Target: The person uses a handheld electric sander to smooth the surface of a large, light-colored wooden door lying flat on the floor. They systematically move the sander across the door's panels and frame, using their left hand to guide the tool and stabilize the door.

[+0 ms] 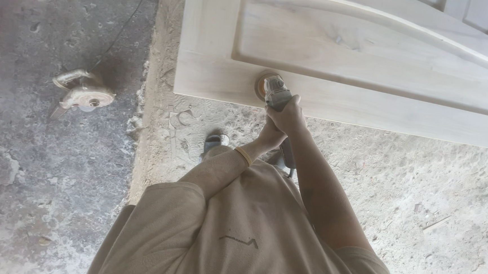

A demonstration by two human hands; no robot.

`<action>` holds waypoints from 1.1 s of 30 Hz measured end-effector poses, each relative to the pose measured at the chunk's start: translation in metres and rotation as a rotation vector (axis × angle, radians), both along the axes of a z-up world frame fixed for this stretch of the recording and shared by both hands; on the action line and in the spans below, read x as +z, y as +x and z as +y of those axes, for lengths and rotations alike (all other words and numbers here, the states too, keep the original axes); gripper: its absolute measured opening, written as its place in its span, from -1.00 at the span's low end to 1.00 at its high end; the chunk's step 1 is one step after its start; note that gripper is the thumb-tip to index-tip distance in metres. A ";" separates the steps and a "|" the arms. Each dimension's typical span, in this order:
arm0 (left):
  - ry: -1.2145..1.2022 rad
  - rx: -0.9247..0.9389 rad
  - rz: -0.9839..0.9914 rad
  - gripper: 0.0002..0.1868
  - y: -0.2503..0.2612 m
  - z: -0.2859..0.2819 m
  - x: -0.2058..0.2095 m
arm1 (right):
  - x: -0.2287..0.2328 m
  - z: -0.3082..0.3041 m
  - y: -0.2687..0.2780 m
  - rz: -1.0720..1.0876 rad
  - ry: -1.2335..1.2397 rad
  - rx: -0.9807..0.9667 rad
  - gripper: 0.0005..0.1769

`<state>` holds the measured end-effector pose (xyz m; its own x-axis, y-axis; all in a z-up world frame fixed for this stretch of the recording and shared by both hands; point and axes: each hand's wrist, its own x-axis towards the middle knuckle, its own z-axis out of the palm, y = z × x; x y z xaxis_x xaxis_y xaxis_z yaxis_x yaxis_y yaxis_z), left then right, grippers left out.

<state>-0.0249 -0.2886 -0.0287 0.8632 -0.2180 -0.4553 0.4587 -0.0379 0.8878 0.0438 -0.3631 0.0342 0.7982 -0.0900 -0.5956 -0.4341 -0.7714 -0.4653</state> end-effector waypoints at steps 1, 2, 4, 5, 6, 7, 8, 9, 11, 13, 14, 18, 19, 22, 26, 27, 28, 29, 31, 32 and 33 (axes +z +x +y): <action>0.042 -0.039 0.020 -0.09 -0.002 -0.013 0.001 | -0.001 -0.015 -0.003 -0.009 0.005 -0.010 -0.06; 0.038 -0.050 0.046 -0.08 -0.004 -0.027 0.001 | -0.002 -0.030 -0.007 -0.017 0.009 -0.020 -0.06; 0.031 -0.070 0.091 -0.05 -0.005 -0.056 -0.002 | -0.005 -0.061 -0.010 -0.011 -0.016 -0.031 -0.07; 0.013 -0.054 0.056 -0.05 -0.006 -0.072 -0.005 | -0.006 -0.077 -0.011 -0.006 -0.027 -0.033 -0.07; -0.005 -0.038 0.021 -0.05 -0.006 -0.089 -0.009 | -0.008 -0.094 -0.010 0.001 -0.018 -0.041 -0.07; -0.025 -0.026 -0.014 -0.05 -0.007 -0.106 -0.014 | -0.010 -0.110 -0.011 0.007 -0.009 -0.052 -0.08; -0.036 -0.033 -0.031 -0.06 -0.007 -0.122 -0.020 | -0.012 -0.127 -0.011 0.014 -0.001 -0.064 -0.08; -0.049 -0.049 -0.047 -0.06 -0.007 -0.139 -0.027 | -0.014 -0.145 -0.012 0.023 -0.009 -0.067 -0.07; -0.045 -0.103 -0.013 -0.05 -0.005 -0.178 -0.039 | -0.017 -0.181 -0.011 0.046 -0.022 -0.070 -0.05; -0.008 -0.181 0.080 -0.02 0.001 -0.211 -0.047 | -0.020 -0.215 -0.012 0.046 -0.022 -0.112 -0.07; 0.171 -0.335 -0.148 -0.04 0.002 -0.225 -0.050 | -0.021 -0.230 -0.013 0.043 -0.022 -0.133 -0.09; 0.482 -0.776 -0.175 -0.12 0.021 -0.266 -0.041 | -0.020 -0.299 -0.013 0.066 0.002 -0.162 -0.08; 0.450 -0.852 0.048 -0.14 0.022 -0.269 -0.035 | -0.020 -0.316 -0.010 0.098 0.000 -0.188 -0.08; 0.546 -0.714 0.133 -0.34 0.028 -0.265 -0.010 | -0.017 -0.366 -0.010 0.156 -0.020 -0.228 -0.05; 1.027 -0.613 -0.152 -0.40 0.045 -0.231 0.010 | -0.020 -0.429 -0.008 0.197 0.035 -0.394 0.05; 1.137 -0.623 -0.192 -0.31 0.048 -0.219 0.010 | -0.023 -0.445 -0.007 0.186 0.068 -0.455 0.10; 1.247 -0.632 -0.234 -0.22 0.050 -0.207 0.009 | -0.028 -0.461 -0.005 0.175 0.102 -0.516 0.16; 1.278 -0.643 -0.226 -0.16 0.049 -0.194 0.007 | -0.034 -0.476 -0.006 0.168 0.137 -0.578 0.21; 1.318 -0.644 -0.171 -0.12 0.046 -0.169 0.005 | -0.045 -0.508 -0.006 0.141 0.111 -0.606 0.26; 1.328 -0.634 -0.123 -0.13 0.043 -0.157 0.004 | -0.050 -0.522 -0.010 0.111 0.110 -0.627 0.20; 1.334 -0.615 -0.072 -0.13 0.043 -0.150 0.004 | -0.053 -0.539 -0.011 0.079 0.107 -0.640 0.14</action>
